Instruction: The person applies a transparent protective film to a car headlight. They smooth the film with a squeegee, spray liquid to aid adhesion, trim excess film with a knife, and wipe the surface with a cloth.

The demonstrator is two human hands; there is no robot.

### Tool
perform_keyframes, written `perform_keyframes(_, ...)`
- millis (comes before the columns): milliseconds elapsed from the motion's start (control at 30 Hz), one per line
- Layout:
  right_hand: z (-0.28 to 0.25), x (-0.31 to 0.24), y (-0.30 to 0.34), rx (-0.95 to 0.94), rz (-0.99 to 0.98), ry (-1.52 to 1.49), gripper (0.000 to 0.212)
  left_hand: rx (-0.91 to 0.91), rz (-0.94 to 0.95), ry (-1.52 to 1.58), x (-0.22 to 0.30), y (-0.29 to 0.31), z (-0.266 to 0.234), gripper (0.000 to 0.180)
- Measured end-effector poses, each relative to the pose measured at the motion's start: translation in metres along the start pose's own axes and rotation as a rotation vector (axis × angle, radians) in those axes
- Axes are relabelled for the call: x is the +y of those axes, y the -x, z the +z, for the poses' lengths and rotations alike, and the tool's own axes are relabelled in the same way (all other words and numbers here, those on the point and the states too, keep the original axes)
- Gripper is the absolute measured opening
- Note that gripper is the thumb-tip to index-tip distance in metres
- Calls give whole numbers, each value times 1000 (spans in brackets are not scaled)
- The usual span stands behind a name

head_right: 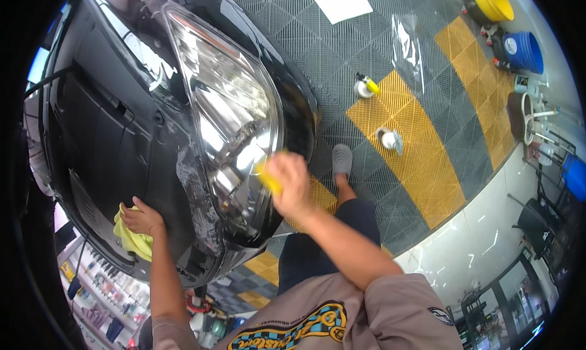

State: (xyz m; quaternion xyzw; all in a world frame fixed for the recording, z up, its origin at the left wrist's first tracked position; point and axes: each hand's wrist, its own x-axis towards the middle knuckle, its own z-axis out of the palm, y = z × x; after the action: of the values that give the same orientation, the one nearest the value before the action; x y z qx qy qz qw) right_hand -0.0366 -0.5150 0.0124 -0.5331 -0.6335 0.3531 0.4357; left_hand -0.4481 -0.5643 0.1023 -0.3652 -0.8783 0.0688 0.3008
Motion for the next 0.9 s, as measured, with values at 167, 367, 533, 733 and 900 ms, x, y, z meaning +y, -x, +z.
perform_keyframes(167, 18, -23, 122, -377, 195, -112, 47, 45, -6, -11, 3, -7, 11, 67)
perform_keyframes(367, -56, -27, -199, -118, -132, 87, 43, -27, -77, 22, 8, -5, -1, 66)
perform_keyframes(533, -4, -25, -230, -176, -343, 211, 45, 58, -44, 29, 10, 1, 11, 68)
perform_keyframes(733, 64, -25, 112, 7, -123, 259, 49, 92, -20, 43, 10, 2, 6, 70)
perform_keyframes(900, 83, -62, 212, -250, 70, 64, 57, 10, 9, 135, 12, -2, 9, 70)
